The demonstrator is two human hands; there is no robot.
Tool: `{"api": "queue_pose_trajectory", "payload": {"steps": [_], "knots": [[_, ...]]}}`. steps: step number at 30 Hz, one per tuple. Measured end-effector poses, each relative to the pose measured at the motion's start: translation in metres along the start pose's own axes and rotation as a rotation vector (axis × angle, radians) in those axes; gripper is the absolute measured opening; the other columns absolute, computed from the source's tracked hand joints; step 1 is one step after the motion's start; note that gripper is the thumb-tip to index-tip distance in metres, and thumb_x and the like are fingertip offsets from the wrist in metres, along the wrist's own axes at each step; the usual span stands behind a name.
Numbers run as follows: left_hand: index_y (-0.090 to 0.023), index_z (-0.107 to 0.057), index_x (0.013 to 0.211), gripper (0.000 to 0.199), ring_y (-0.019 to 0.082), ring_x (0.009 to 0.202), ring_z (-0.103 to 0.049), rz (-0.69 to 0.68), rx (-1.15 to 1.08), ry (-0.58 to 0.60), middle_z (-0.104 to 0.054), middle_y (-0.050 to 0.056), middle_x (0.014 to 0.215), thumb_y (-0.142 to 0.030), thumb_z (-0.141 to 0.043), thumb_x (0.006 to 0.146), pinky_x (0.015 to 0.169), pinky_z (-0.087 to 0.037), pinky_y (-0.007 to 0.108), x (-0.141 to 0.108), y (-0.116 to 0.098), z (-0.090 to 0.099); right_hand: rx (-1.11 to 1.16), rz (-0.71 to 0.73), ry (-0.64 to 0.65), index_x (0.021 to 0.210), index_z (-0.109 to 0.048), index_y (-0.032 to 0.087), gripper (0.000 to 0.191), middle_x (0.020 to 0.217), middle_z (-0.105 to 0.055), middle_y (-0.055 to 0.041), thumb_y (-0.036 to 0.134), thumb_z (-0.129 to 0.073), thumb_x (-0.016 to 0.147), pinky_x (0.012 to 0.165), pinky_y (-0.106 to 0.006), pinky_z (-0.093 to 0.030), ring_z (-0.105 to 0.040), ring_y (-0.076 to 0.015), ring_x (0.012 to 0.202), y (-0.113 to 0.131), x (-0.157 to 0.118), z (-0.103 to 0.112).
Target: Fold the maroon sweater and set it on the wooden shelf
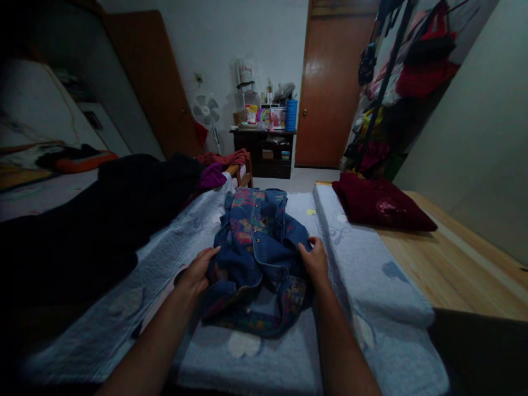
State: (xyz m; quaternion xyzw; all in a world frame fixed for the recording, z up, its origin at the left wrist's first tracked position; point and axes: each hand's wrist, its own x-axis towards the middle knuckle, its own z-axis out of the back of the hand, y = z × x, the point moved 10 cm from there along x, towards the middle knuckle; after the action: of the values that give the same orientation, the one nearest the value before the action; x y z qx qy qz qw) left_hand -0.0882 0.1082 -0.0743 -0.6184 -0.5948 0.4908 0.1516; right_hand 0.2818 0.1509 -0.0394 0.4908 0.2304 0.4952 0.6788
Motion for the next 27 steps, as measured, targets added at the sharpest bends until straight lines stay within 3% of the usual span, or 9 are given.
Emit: {"api": "queue_pose_trajectory", "payload": {"steps": [3,7,10,15,19,21,24,27], "knots": [[-0.018,-0.056,0.101,0.045,0.016,0.057,-0.066,-0.029,0.072,0.066,-0.068,0.0,0.074,-0.011,-0.072,0.06,0.056,-0.054,0.028,0.001,-0.005,-0.014,0.065,-0.076,0.186,0.113,-0.059,0.018,0.058,0.094,-0.069,-0.0066,0.041,-0.073,0.062,0.074,-0.032,-0.049,-0.064,-0.023,0.083,0.002,-0.003,-0.027],[-0.019,-0.058,0.1,0.046,0.015,0.061,-0.065,-0.177,0.106,0.135,-0.068,-0.001,0.078,-0.015,-0.071,0.056,0.061,-0.053,0.028,0.0,-0.029,-0.03,0.178,-0.069,0.346,0.106,-0.066,0.018,0.045,0.088,-0.071,-0.005,0.039,-0.068,0.067,0.069,-0.033,-0.051,-0.065,-0.0231,0.077,0.016,-0.007,-0.041],[-0.017,-0.06,0.09,0.036,0.012,0.06,-0.061,-0.354,0.123,0.037,-0.064,-0.003,0.073,-0.024,-0.072,0.057,0.06,-0.049,0.024,0.0,-0.06,-0.018,0.225,-0.05,0.201,0.104,-0.068,0.018,0.041,0.093,-0.071,-0.0054,0.042,-0.062,0.071,0.073,-0.033,-0.051,-0.065,-0.023,0.083,0.016,0.003,-0.015],[-0.019,-0.057,0.087,0.029,0.009,0.059,-0.054,-0.633,0.131,-0.231,-0.057,-0.006,0.072,-0.028,-0.067,0.061,0.059,-0.044,0.022,-0.009,-0.109,0.027,0.242,0.004,-0.113,0.108,-0.067,0.015,0.046,0.098,-0.07,-0.008,0.045,-0.052,0.077,0.079,-0.035,-0.048,-0.062,-0.0233,0.089,0.002,0.008,0.04],[-0.02,-0.054,0.088,0.021,0.012,0.072,-0.057,-0.78,0.163,-0.447,-0.058,-0.003,0.081,-0.026,-0.06,0.069,0.072,-0.047,0.026,-0.022,-0.122,0.058,0.106,0.076,-0.323,0.11,-0.065,0.015,0.045,0.103,-0.068,-0.0096,0.043,-0.044,0.083,0.085,-0.038,-0.046,-0.061,-0.0242,0.094,0.001,-0.005,0.075],[-0.02,-0.052,0.093,0.019,0.015,0.08,-0.058,-0.809,0.253,-0.495,-0.058,-0.001,0.086,-0.027,-0.056,0.075,0.079,-0.048,0.03,-0.027,-0.12,0.061,0.03,0.084,-0.327,0.113,-0.063,0.016,0.045,0.104,-0.067,-0.0099,0.041,-0.039,0.084,0.086,-0.038,-0.045,-0.06,-0.0243,0.095,0.003,-0.008,0.081],[-0.019,-0.051,0.105,0.028,0.021,0.099,-0.056,-0.961,0.585,-0.524,-0.057,0.005,0.103,-0.024,-0.054,0.078,0.093,-0.045,0.04,-0.048,-0.122,0.044,-0.166,0.093,-0.109,0.113,-0.062,0.016,0.043,0.102,-0.067,-0.0102,0.033,-0.042,0.079,0.087,-0.039,-0.045,-0.061,-0.0254,0.094,0.009,-0.002,0.066],[-0.018,-0.046,0.123,0.048,0.027,0.126,-0.041,-1.181,1.083,-0.405,-0.047,0.013,0.131,-0.017,-0.056,0.076,0.108,-0.031,0.047,-0.072,-0.117,0.0,-0.319,0.149,0.008,0.118,-0.059,0.013,0.052,0.111,-0.063,-0.0143,0.03,-0.048,0.071,0.089,-0.04,-0.045,-0.059,-0.0272,0.099,0.02,0.004,0.056]]}}
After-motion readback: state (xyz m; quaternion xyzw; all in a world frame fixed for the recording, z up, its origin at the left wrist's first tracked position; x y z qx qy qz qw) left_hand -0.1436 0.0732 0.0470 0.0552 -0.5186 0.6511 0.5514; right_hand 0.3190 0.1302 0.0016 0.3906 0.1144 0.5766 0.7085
